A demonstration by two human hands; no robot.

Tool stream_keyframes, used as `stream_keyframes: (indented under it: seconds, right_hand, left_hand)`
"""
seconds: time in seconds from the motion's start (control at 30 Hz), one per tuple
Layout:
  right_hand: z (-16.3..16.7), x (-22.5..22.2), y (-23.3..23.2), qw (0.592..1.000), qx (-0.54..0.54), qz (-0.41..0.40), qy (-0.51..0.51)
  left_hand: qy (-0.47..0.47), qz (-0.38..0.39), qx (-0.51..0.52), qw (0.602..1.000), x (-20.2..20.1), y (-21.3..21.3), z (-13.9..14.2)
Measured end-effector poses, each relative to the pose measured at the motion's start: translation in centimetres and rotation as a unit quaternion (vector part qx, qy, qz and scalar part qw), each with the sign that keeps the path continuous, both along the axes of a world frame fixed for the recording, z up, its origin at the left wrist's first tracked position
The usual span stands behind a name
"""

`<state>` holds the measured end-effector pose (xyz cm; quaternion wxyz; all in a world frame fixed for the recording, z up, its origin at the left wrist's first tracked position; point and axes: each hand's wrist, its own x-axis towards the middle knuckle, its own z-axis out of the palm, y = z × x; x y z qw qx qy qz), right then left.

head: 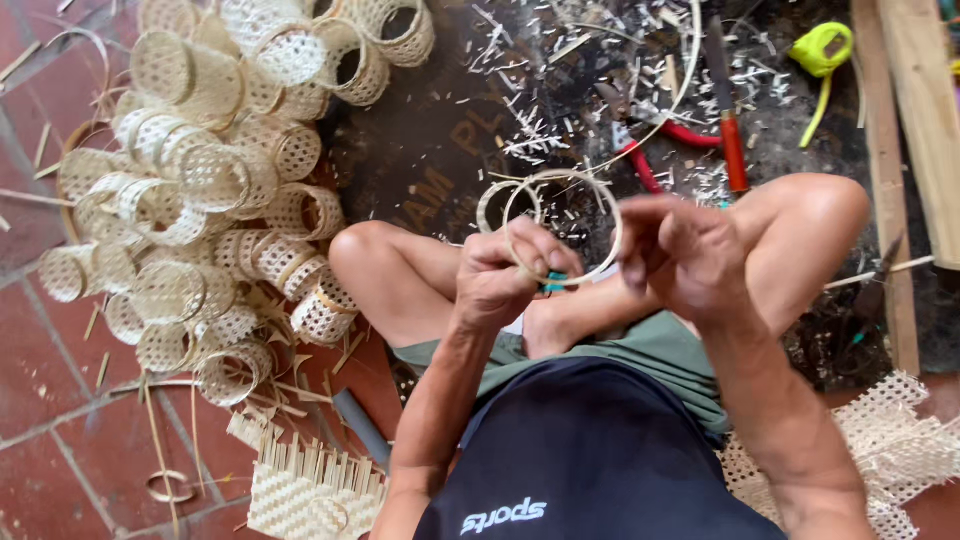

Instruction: The person applies glue to a bamboo ring, secures it with a clothespin, and then wraps a bamboo strip around a woven basket body. The person uses a cylindrical tool to bend a bamboo strip into a ring.

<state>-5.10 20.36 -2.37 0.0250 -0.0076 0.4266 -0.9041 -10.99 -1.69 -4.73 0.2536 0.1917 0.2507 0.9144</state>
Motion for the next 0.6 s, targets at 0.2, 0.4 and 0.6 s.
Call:
stream_keyframes:
  seconds: [0.2, 0.4, 0.6]
  right_hand:
    - [-2.6, 3.3, -3.9, 0.974, -0.220, -0.017, -0.053]
    - [-0.8, 2.7, -4.4, 0.964, -0.262, -0.025, -0.031]
    - [0.2, 2.2, -4.7, 0.980, -0.187, -0.068, 0.000]
  left_hand:
    - [0.053, -0.009, -0.029, 0.998, 0.1, 0.3, -1.1]
    - [0.089, -0.011, -0.042, 0.995, 0.0, 0.5, -0.5]
    - [0.116, 0.026, -0.017, 0.993, 0.0, 2.1, 0.6]
